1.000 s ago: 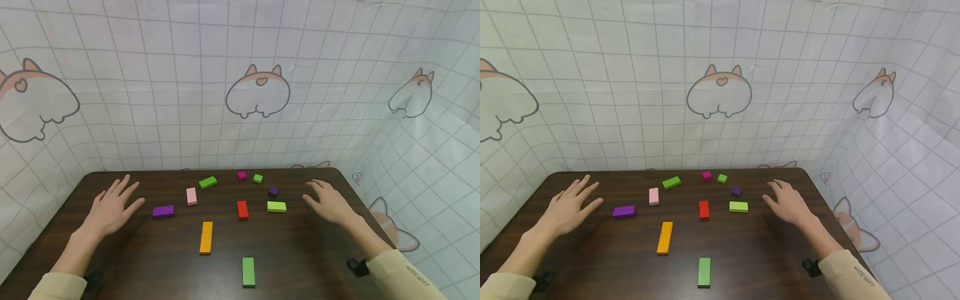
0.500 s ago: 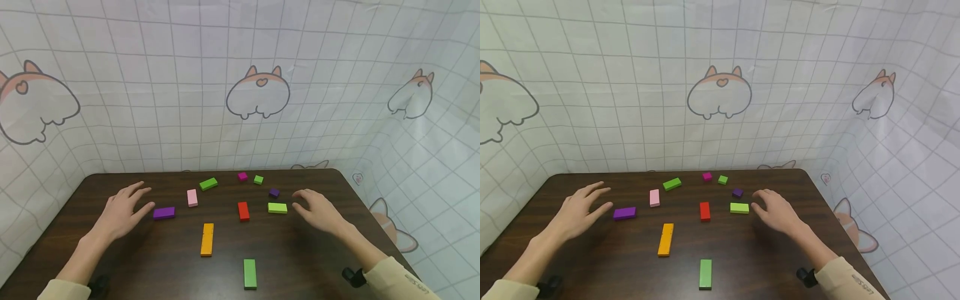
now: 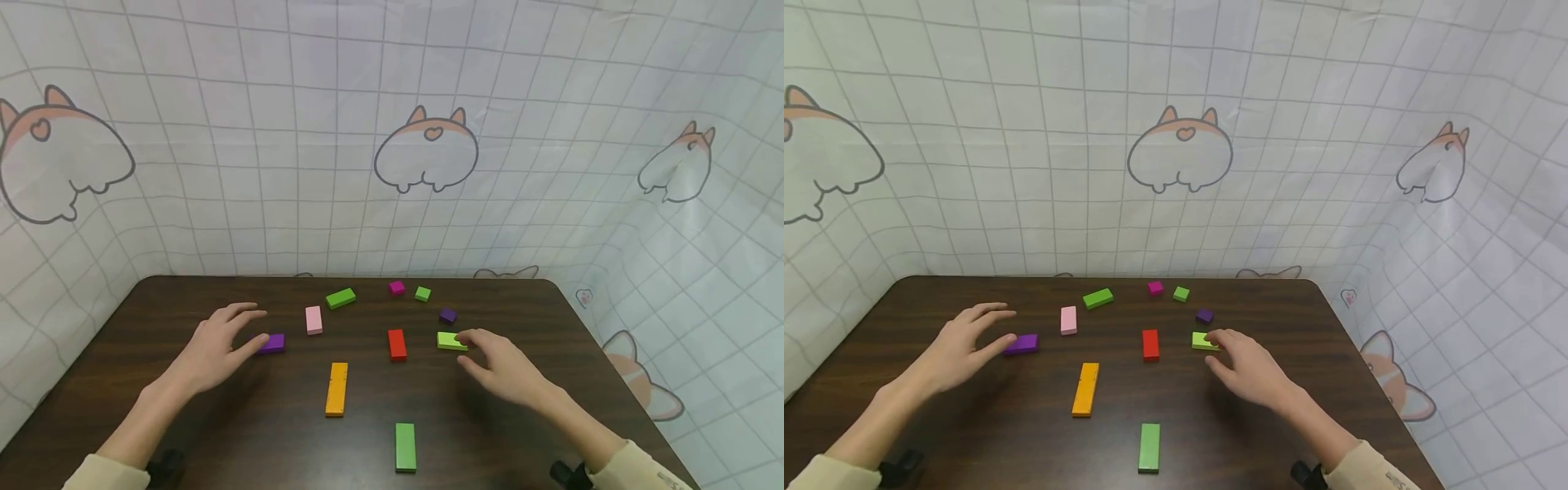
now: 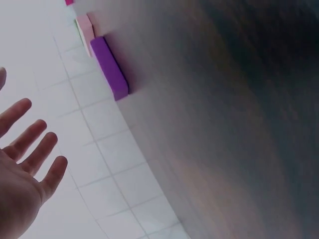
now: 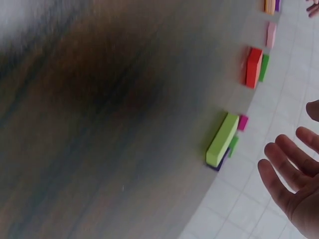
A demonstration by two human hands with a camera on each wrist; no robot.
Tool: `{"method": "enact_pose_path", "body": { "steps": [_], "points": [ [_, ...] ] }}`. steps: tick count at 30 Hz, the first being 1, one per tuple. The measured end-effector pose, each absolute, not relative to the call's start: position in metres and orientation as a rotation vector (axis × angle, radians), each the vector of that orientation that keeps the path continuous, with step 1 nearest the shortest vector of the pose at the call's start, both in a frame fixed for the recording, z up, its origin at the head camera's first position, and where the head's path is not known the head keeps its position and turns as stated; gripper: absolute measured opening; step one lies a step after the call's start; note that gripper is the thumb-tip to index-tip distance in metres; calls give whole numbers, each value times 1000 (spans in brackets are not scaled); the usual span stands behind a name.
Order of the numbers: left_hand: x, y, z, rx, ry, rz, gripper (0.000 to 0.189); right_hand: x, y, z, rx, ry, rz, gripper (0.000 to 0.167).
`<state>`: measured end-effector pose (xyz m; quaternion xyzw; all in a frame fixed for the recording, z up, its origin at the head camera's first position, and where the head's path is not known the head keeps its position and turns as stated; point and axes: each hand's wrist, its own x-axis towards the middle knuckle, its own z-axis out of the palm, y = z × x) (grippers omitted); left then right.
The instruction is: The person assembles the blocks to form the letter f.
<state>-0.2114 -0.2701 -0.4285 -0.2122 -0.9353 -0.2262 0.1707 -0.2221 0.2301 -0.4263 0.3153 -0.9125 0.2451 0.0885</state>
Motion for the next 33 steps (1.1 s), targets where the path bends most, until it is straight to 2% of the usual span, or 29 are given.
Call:
{"method": "enact_pose_path", "body": {
  "steps": [14, 33],
  "points": [
    [-198, -234, -429, -747, -2675, -703, 41, -199, 208, -431, 1111, -2705, 746, 34],
    [-181, -192, -440, -987, -2853, -713, 61, -166, 182, -444, 1330, -2773, 753, 41]
  ]
}}
